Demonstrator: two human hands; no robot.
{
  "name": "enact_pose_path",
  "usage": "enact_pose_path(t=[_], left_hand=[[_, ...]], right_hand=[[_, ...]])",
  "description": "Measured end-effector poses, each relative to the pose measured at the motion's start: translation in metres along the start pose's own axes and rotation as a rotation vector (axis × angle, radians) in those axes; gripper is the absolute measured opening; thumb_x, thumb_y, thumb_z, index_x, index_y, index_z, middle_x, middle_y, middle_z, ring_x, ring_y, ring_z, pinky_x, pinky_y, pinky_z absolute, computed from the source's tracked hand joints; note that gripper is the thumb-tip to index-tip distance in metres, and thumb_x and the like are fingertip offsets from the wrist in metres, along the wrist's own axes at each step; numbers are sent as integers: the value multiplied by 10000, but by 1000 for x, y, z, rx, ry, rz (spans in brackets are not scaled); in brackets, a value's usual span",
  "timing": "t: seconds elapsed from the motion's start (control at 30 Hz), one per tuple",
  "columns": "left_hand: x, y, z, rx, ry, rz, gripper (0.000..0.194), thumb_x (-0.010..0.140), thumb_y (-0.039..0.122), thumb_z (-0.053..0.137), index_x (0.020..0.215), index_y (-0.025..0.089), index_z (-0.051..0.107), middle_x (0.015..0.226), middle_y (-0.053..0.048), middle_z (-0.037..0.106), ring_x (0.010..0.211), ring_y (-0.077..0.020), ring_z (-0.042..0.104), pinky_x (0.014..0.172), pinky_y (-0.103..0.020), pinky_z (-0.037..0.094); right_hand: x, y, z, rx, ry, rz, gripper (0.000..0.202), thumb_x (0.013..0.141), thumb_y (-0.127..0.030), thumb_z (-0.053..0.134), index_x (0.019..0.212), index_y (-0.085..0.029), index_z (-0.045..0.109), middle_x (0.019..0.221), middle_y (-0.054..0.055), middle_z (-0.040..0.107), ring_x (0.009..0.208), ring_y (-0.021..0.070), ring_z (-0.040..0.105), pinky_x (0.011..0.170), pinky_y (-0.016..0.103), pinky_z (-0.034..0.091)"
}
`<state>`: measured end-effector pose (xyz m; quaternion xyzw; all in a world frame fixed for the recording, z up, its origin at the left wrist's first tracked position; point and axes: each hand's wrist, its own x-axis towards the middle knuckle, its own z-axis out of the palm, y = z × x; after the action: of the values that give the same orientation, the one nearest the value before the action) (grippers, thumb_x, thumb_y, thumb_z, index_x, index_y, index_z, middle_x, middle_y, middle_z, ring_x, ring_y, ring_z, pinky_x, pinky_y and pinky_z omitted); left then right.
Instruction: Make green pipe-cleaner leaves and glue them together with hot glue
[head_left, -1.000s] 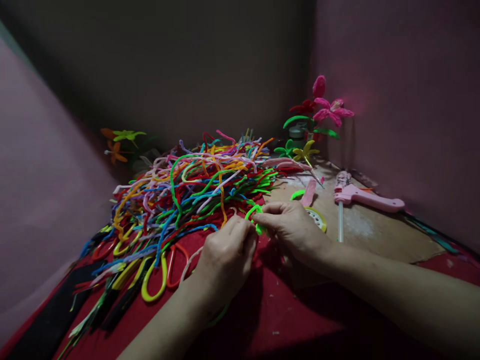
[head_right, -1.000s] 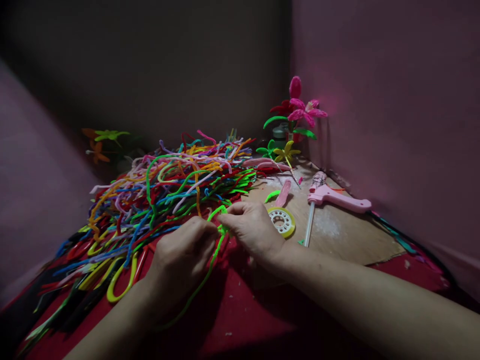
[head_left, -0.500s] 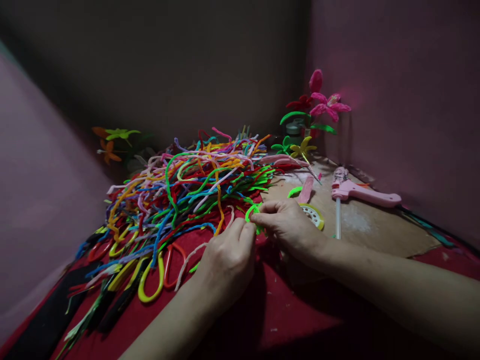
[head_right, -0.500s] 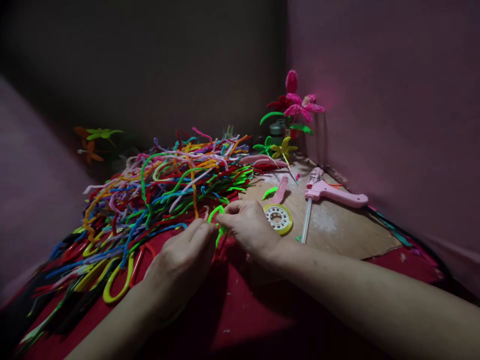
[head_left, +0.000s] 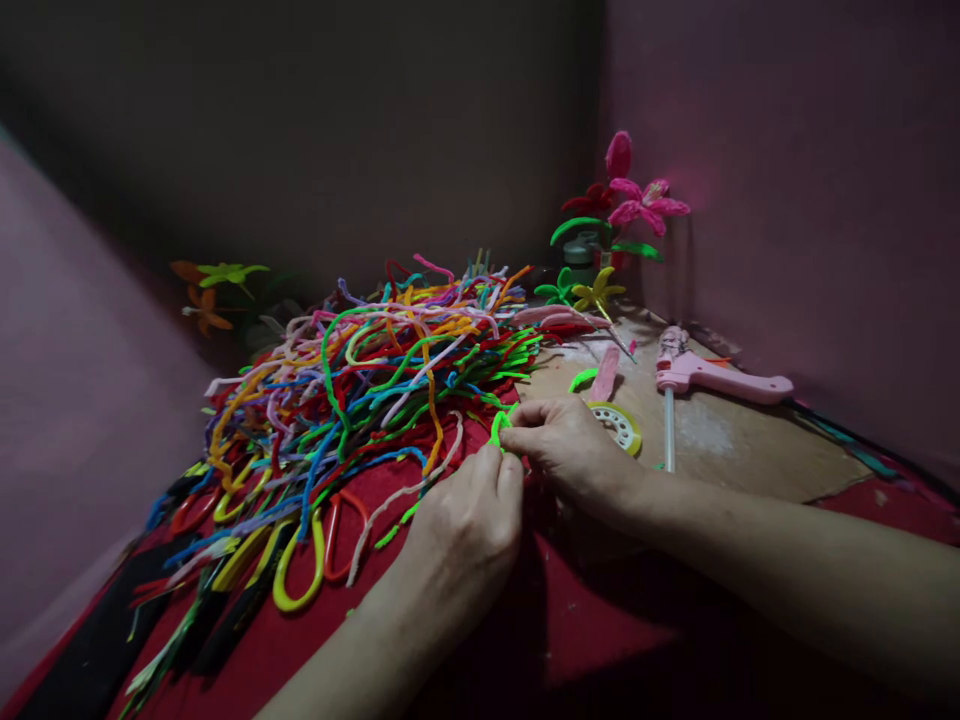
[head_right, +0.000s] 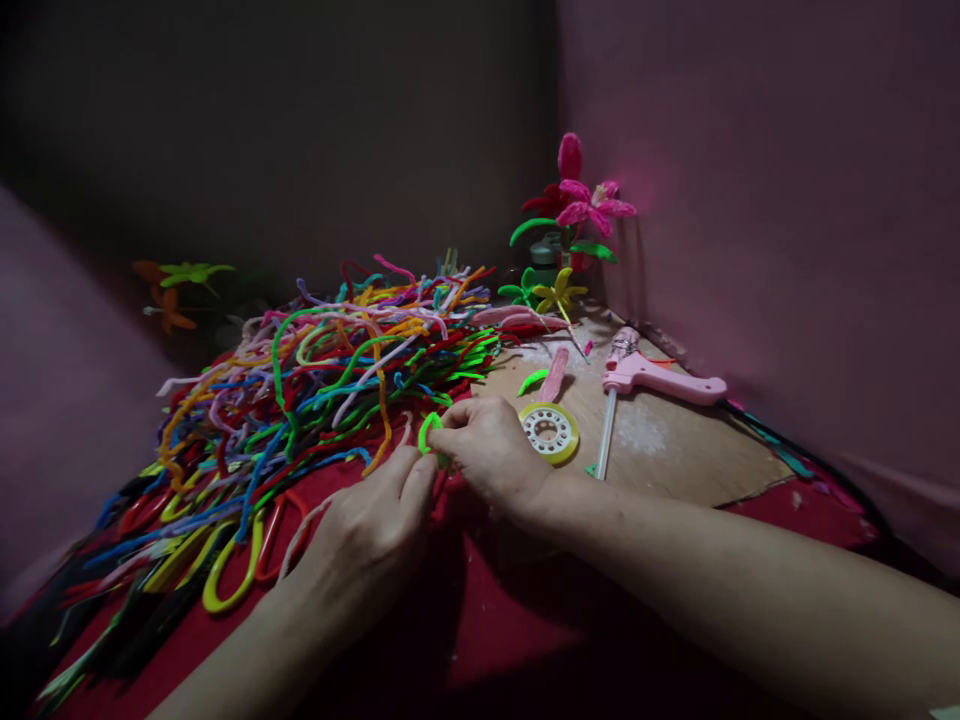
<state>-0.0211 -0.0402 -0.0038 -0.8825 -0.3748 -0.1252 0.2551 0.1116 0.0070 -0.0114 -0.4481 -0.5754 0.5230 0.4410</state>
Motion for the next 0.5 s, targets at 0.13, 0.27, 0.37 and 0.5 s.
enact_pose_path(t=[0.13,0.27,0.37,0.5], left_hand=[[-1,-4,-1,4,-13,-29,152,803,51,360,825,140,482,708,-53,509,588,-167,502,503,-267,431],[-3,-10,4,-76,-66,-113,134,798,66,380,765,157,473,703,-42,490,563,-151,470,483,-255,386],[-4,-12,8,-112,-46,-143,129,790,67,389,747,162,465,696,-38,483,572,-149,464,509,-258,385],[-4,-10,7,-82,-28,-121,130,796,65,383,768,165,462,702,-35,485,572,-144,463,497,-250,366]], right_hand=[[-1,-4,-1,-29,16,-14,142,646,-193,543,517,-135,533,457,-38,441,450,65,381,430,194,288],[-1,-4,-1,-14,13,11,168,646,-198,539,493,-151,489,407,-54,406,397,57,357,405,191,266],[1,-1,-2,-12,-7,2,154,634,-191,537,495,-150,484,418,-53,417,397,56,365,399,189,254],[2,1,-2,-27,-23,33,107,620,-170,527,519,-148,502,415,-58,420,382,54,355,385,193,230]])
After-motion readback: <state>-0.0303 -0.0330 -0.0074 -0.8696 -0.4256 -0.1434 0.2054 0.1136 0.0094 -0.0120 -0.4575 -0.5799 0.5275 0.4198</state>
